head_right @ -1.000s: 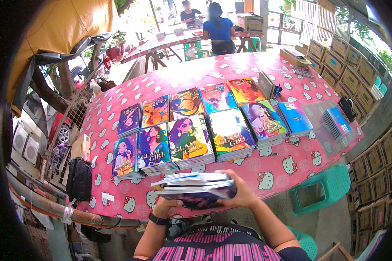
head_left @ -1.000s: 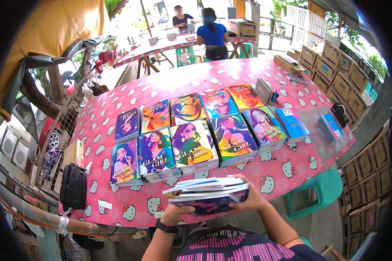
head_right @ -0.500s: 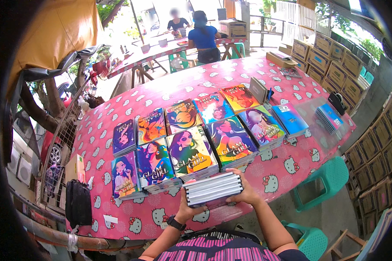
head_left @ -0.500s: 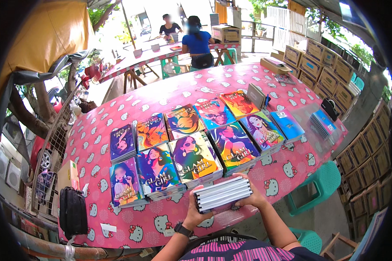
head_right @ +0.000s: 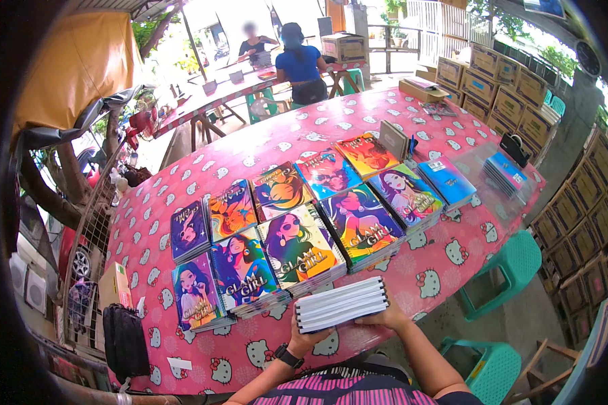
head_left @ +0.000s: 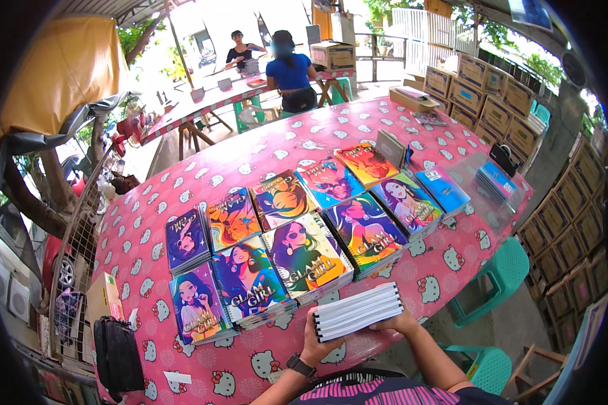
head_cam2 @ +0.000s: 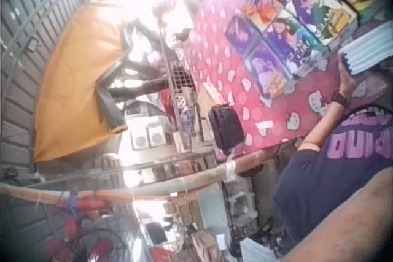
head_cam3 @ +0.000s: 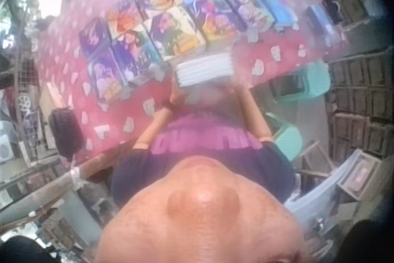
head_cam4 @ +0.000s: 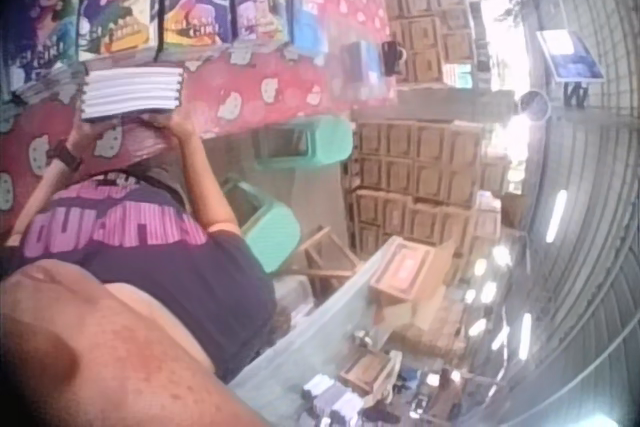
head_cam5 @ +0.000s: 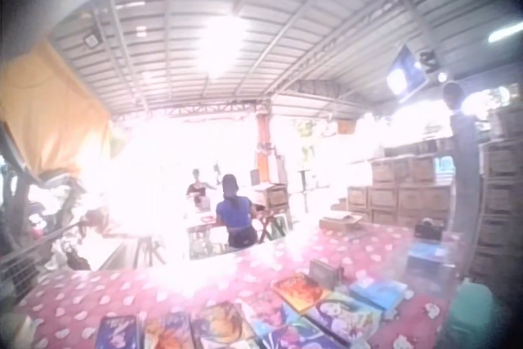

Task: The person sorts notebooks with different cover illustrations from a stack into separate piles on a table.

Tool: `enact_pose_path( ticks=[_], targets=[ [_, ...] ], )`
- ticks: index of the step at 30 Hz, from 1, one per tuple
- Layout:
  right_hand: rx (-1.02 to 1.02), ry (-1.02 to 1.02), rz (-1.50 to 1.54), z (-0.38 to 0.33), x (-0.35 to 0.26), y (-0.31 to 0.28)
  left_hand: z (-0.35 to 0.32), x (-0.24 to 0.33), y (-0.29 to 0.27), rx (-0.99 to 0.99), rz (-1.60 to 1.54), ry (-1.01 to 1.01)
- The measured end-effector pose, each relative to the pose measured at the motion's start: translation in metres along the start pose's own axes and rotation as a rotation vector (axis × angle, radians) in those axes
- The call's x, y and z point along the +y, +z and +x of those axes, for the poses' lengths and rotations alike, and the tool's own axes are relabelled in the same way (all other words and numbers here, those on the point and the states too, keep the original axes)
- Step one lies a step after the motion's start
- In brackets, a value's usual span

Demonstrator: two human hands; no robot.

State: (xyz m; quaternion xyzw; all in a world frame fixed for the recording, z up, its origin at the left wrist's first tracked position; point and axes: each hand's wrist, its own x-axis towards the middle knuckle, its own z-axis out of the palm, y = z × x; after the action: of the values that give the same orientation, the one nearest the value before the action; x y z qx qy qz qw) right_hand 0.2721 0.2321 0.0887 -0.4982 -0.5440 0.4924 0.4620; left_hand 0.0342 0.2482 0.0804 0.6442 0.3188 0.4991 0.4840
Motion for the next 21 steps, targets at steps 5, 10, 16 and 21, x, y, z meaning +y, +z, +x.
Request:
enact_pose_path(
  ticks=[5,10,16,21],
  targets=[
    [-0.138,0.163,-0.308,0.0,-0.02,-0.011,-0.013,-0.044,-0.005,-0.081,-0.005,-0.157],
    [-0.279,-0.485,-0.894,-0.015,-0.021,-0.046,0.023,0.017,0.003,0.073,-0.498,-0.501],
    [-0.018,0.594,0.982,-0.076,-0.035,-0.106,0.106,0.106,0.045,-0.47,0.224,0.509],
    [0.151,0.672,1.114,-0.067,-0.056,-0.151,0.176,0.113,0.108,-0.867,0.388,0.645]
  ],
)
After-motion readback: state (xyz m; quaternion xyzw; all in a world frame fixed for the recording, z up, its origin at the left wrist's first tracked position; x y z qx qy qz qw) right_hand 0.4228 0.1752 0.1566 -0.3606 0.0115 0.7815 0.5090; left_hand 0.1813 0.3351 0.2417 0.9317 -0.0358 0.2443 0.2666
